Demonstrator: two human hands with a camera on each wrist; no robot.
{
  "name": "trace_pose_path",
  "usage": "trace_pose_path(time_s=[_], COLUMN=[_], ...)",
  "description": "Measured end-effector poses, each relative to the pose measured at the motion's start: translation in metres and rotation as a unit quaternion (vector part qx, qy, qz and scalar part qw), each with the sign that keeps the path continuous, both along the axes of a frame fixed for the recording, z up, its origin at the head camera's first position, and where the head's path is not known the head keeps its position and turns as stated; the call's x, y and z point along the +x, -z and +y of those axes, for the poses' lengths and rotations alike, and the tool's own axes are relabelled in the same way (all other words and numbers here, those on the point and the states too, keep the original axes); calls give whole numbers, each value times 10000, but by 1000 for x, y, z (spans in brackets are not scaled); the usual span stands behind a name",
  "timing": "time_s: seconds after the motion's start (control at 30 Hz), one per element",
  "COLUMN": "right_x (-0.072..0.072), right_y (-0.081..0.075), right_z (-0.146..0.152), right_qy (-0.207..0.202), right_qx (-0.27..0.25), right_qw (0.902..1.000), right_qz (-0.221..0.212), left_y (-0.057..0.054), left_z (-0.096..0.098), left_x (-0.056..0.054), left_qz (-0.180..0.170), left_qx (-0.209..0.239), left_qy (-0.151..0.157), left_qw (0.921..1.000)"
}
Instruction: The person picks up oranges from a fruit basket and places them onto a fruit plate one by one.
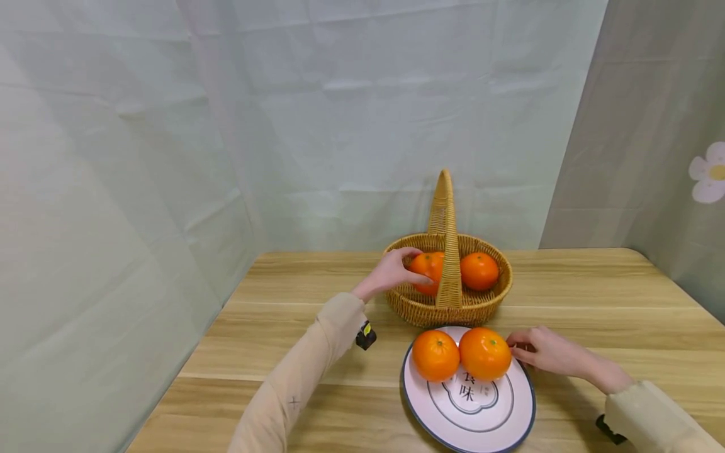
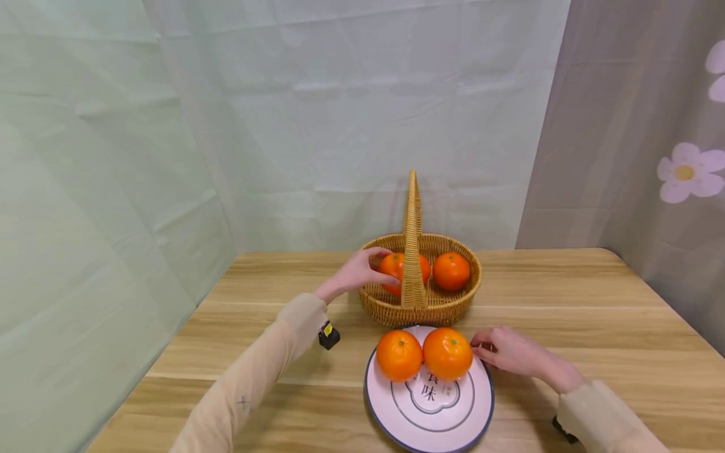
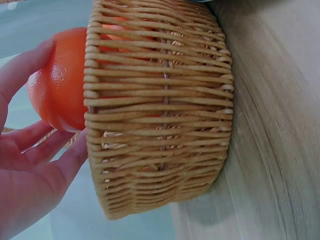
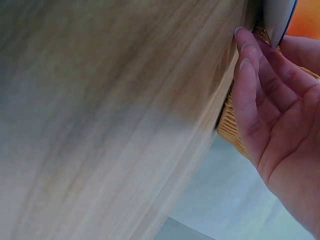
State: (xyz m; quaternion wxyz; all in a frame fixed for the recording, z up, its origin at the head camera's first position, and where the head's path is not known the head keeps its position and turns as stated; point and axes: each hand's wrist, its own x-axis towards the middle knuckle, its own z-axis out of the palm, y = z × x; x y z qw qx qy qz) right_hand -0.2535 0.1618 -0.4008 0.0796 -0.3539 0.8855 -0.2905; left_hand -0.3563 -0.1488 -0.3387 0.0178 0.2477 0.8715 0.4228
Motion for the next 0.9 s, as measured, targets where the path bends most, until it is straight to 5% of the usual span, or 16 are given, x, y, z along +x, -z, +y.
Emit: trace_pose_path(time_s=[0.47, 0.9], right_x=[0, 1], right_y=[1, 0], right_z=[-2, -3], right_qy=[40, 15], right_qx=[9, -31], right_qw=[10000, 10000], right_qz=[24, -47], left_y=[-10, -16], left_z=[-28, -44], left_x=[4, 18], left_qz=[52, -208], left_qx=[66, 520], left_qy=[-6, 52], left_qw=[10000, 9984])
